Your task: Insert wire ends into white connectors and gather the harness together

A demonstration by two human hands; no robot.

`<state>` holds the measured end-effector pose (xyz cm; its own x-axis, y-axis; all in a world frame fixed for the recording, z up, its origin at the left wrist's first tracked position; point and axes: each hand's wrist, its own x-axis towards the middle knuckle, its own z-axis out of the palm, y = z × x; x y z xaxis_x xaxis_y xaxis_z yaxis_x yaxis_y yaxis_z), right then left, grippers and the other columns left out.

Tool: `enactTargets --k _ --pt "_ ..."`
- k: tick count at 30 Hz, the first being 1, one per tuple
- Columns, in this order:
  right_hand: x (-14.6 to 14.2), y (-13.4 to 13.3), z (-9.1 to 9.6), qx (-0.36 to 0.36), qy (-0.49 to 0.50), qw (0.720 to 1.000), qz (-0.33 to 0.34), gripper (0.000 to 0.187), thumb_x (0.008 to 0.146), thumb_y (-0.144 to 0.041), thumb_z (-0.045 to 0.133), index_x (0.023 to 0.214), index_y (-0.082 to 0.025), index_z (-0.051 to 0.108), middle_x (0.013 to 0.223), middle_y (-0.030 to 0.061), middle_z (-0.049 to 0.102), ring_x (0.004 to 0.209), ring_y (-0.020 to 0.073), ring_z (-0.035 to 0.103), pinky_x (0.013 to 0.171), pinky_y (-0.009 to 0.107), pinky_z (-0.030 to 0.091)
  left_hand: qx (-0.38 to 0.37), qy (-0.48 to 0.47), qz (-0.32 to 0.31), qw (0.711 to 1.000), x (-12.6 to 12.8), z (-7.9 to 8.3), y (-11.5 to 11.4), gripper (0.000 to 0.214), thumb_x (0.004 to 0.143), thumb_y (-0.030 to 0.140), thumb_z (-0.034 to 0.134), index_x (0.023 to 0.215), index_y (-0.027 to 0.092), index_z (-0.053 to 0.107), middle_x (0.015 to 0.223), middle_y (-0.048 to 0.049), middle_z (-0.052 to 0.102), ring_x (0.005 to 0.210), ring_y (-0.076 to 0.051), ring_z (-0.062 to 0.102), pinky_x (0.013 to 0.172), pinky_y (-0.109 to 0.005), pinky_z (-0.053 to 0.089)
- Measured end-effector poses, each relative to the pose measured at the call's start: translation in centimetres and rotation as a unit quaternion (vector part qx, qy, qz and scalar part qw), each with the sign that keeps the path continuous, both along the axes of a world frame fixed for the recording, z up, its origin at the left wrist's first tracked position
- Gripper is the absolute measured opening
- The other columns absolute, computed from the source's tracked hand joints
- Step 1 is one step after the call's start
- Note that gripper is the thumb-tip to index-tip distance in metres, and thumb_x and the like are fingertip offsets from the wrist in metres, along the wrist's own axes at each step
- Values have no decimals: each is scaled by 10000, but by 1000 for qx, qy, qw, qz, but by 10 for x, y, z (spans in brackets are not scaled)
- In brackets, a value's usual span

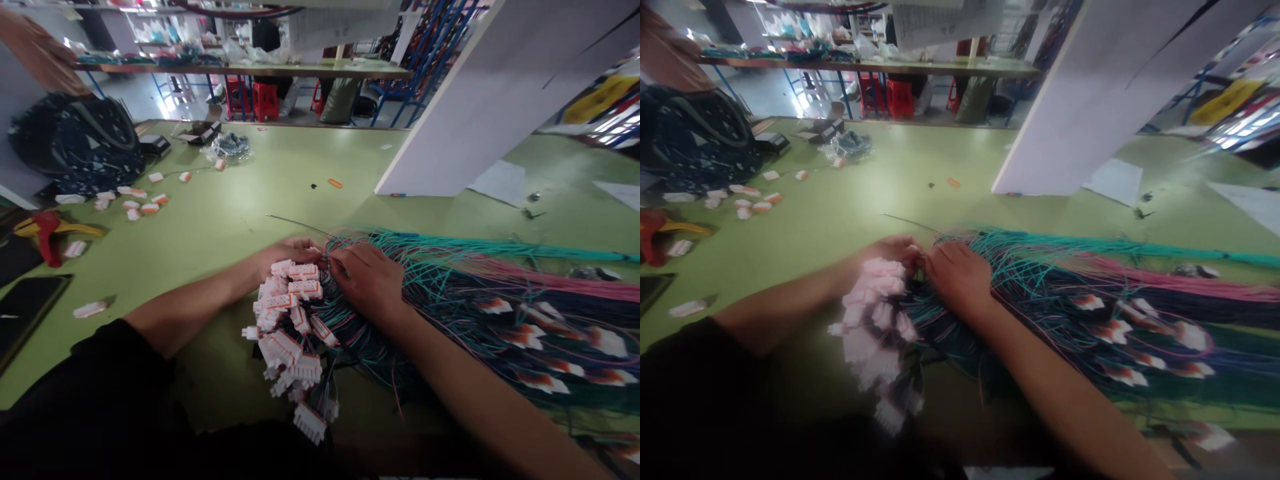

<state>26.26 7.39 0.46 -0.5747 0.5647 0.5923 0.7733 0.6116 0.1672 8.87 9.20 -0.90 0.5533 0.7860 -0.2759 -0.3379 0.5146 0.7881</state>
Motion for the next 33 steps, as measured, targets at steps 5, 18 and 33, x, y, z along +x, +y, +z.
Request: enactTargets --k 5,18,33 --pt "2 4 -4 26 14 998 50 269 870 -215 450 671 -177 626 660 11 630 650 117 524 567 249 318 7 36 11 999 0 6 -3 70 734 132 610 759 111 548 605 -5 628 482 -70 551 531 -204 439" --pt "1 8 -6 -117 0 993 14 309 880 -272 412 680 -169 623 663 27 621 612 115 514 526 245 251 66 169 6 983 6 17 -1 134 759 127 613 734 123 481 542 37 590 471 -55 531 524 -190 402" --pt "11 -9 35 -314 -94 940 -98 288 850 -298 407 1016 -232 632 947 47 679 815 179 587 582 260 310 110 243 22 963 1 4 -2 196 637 232 658 718 160 494 504 46 550 437 -83 489 441 -193 364"
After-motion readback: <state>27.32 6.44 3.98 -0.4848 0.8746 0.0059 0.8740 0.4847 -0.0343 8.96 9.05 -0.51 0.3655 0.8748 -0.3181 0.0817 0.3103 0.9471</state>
